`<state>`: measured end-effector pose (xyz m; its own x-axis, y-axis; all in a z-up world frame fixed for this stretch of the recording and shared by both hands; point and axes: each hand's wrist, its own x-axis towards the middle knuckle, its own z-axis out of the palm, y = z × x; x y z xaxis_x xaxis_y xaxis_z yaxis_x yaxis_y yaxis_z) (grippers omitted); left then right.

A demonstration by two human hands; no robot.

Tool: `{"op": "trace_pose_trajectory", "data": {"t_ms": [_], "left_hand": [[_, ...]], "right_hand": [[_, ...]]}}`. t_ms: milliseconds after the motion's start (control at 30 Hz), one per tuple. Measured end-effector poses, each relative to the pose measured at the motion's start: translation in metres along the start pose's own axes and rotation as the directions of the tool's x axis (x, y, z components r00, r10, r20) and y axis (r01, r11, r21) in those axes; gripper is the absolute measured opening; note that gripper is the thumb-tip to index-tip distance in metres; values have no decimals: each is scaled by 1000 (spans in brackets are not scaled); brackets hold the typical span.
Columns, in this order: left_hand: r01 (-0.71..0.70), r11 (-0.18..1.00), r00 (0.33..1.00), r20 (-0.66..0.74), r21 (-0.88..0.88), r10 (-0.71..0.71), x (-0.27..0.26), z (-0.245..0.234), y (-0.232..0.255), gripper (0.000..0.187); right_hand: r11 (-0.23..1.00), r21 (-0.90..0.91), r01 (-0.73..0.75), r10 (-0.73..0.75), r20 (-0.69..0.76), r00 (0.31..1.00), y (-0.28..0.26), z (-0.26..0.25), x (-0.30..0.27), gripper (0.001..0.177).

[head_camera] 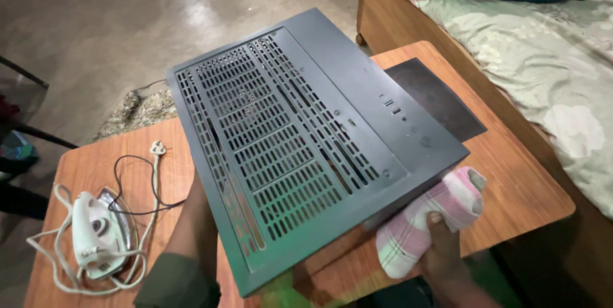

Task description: The person wipes the exterior glass and metal panels of a computer tower with a cloth, turning the case over to reach different sides.

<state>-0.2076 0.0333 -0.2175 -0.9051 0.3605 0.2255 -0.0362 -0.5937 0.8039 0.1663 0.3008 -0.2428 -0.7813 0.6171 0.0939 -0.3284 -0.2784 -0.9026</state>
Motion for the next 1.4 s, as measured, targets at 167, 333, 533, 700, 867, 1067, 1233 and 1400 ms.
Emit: {"op": "trace_pose_trajectory", "data": {"t_ms": [167,333,533,700,867,1067,1233,1400], "left_hand": [[-80,991,996,-29,109,83,9,34,54,46],[-65,953,995,-54,295,84,15,63,98,40],[-145,819,979,-42,555,201,-1,83,120,40],[-3,704,961,-194,710,200,-4,98,132,52],[253,331,915,-336,909,224,-13,127,146,69],[443,138,873,-461,886,160,-18,154,160,72],[442,61,879,-446,895,171,-12,153,158,72],[385,41,903,-386,922,190,-7,153,153,71]], "right_hand": [[954,291,-66,90,-72,993,-17,31,5,74],[915,381,-131,167,-63,984,-26,52,2,79],[900,421,-113,160,-78,984,-33,60,0,66],[902,388,-190,250,-110,962,-44,56,16,60],[899,346,-266,318,-101,943,-52,54,33,58],[815,392,-426,487,-67,871,-46,57,38,56],[797,428,-425,464,15,886,-28,40,56,50],[788,432,-440,478,23,878,-20,35,79,49]]}}
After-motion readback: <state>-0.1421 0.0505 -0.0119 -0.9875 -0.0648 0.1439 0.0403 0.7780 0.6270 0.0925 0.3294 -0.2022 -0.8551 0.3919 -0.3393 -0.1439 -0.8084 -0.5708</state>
